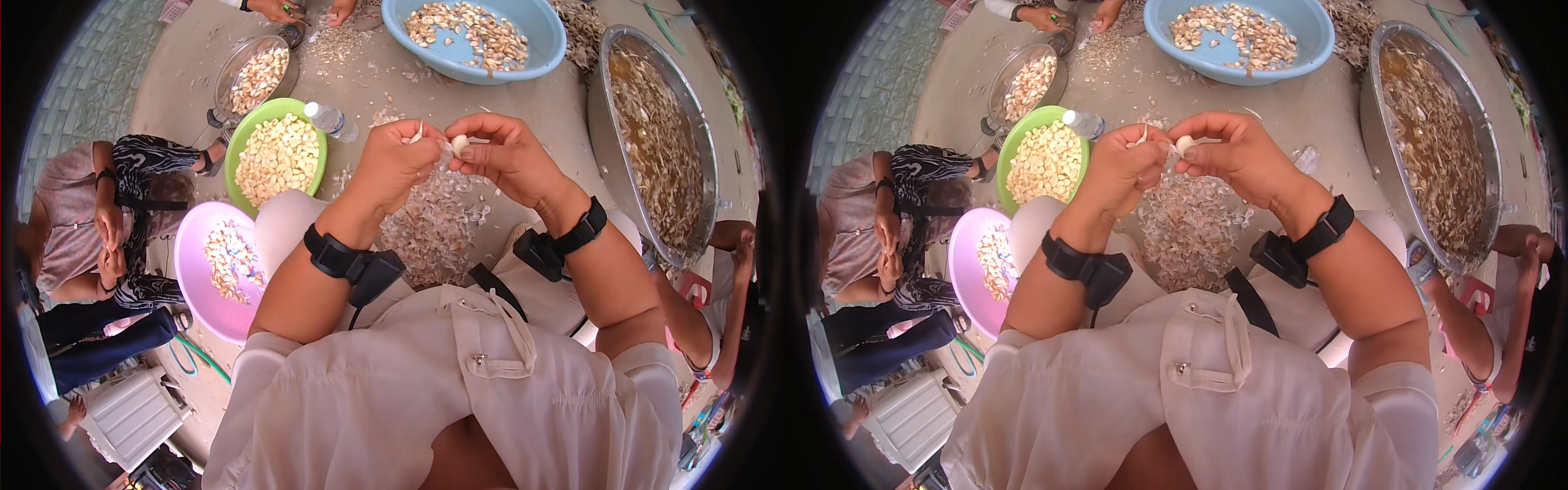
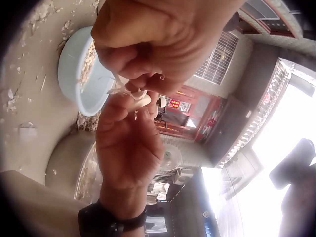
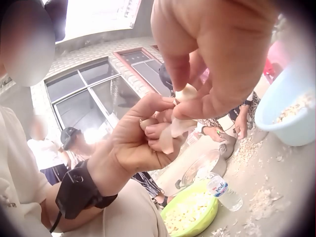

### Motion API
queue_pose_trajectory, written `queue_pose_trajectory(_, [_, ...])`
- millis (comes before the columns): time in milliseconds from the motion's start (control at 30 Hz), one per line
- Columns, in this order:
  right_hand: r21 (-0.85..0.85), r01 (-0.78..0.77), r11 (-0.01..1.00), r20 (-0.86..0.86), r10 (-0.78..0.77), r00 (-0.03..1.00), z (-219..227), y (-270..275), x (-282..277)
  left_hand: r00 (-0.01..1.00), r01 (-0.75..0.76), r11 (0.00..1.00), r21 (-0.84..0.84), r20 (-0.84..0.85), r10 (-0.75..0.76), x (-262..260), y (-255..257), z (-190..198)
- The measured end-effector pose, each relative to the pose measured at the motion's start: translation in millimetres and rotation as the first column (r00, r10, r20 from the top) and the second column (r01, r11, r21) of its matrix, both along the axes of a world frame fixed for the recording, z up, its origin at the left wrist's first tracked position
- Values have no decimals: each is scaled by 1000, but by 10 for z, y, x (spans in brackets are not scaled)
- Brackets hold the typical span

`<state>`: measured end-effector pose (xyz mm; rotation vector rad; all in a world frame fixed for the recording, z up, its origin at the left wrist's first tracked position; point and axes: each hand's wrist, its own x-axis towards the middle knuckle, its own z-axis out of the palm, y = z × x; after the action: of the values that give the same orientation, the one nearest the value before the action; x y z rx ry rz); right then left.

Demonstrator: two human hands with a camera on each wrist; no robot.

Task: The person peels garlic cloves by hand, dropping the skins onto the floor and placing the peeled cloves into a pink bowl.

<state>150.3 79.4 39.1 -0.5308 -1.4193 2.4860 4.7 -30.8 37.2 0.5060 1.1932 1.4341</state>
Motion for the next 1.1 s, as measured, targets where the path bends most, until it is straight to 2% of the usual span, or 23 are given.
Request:
queue_pose_trajectory(133, [-116,-35,993,-40,30,999,-29,37,2,984,56,998,29,170,-60,-58,-25,-27])
queue_pose_trajectory(333, [-225,-38,974,-93,17,995,5,25,-4,952,85,995,56,289,-97,-95,-58,-20])
queue_pose_trajectory(433, [-235,-67,970,-150,32,988,-30,30,-11,940,93,993,70,324,-111,-104,-62,-20])
queue_pose_trajectory(533, [-134,-58,989,-164,35,986,-89,20,-17,935,78,994,80,341,-101,-93,-66,-13])
queue_pose_trajectory(833, [-190,-49,980,-133,23,991,-3,22,-10,892,81,987,136,432,-132,-134,-78,-37])
queue_pose_trajectory(933, [-129,-47,990,-152,27,988,23,29,1,870,65,984,165,474,-137,-153,-81,-34])
queue_pose_trajectory(1033, [-5,-13,1000,-98,12,995,10,50,11,885,96,976,194,432,-173,-153,-84,-26])
queue_pose_trajectory(1100, [139,12,990,-57,-4,998,32,56,30,964,129,989,72,224,-142,-127,-81,19])
